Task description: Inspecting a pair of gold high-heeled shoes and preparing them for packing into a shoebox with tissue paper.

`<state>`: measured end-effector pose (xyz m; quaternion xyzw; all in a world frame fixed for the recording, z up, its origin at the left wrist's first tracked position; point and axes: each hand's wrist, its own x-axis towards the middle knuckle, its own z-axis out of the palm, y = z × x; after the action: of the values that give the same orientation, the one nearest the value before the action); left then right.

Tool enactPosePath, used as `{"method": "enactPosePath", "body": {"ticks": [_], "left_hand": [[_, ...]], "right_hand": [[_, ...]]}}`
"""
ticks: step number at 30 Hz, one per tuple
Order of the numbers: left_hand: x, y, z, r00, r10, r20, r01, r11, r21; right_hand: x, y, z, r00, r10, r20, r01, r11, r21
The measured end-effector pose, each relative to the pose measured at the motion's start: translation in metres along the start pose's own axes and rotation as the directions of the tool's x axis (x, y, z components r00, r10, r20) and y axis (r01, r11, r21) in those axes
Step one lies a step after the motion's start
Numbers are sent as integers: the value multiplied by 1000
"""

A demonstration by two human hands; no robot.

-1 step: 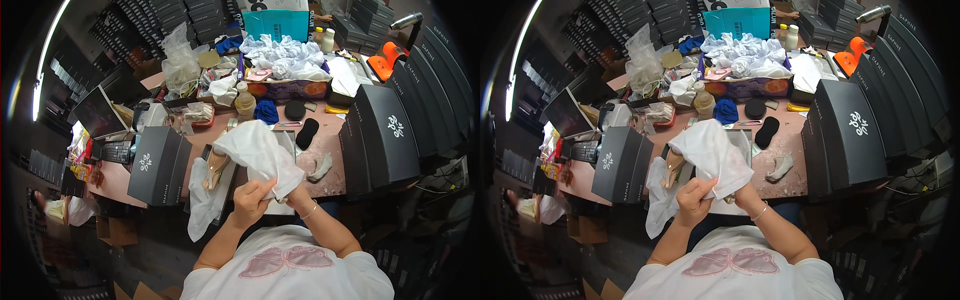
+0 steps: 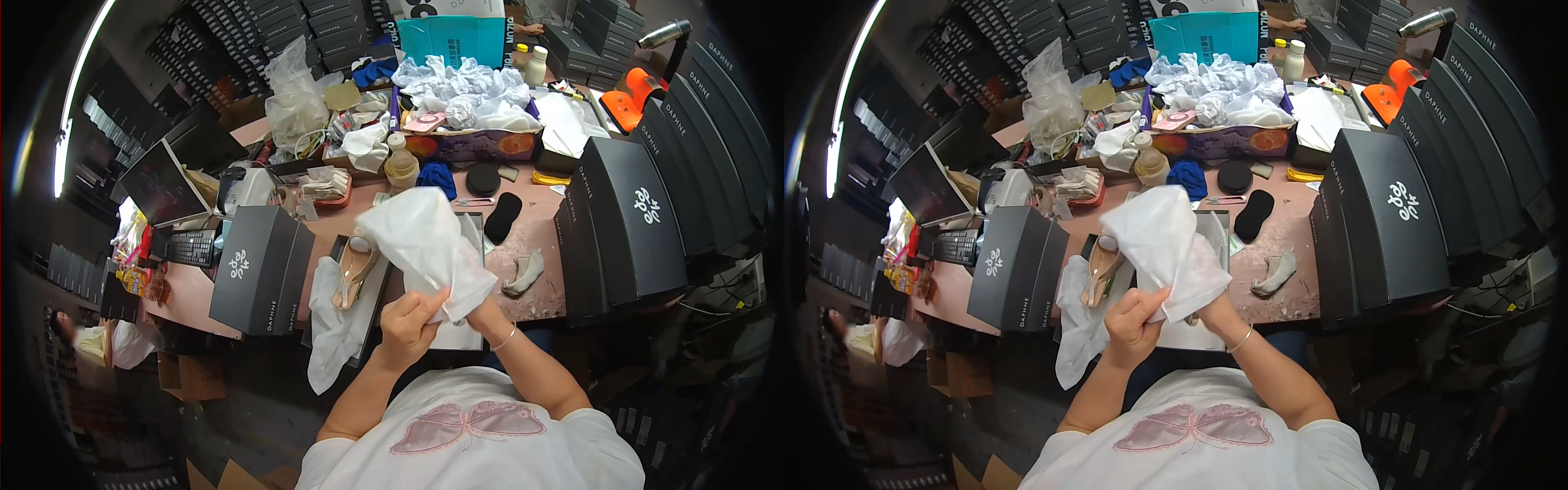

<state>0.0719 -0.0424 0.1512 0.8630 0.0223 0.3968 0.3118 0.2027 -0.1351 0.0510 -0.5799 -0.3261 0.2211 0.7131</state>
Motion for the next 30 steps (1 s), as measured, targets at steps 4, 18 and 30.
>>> {"method": "enactPosePath", "body": {"ticks": [4,18,30], "left_hand": [[-20,-10,3,997,-72,25,73,997,-16],[-21,-26,-6,892,-437,117,449,887,-110],[-29,-14,12,849,-484,214,510,856,-87]], "right_hand": [[7,-17,-1,922,352,161,-385,789,478],[-48,-43,-32,670,407,621,-673,-22,740],[-55,-49,-24,652,395,647,-711,22,703]]}}
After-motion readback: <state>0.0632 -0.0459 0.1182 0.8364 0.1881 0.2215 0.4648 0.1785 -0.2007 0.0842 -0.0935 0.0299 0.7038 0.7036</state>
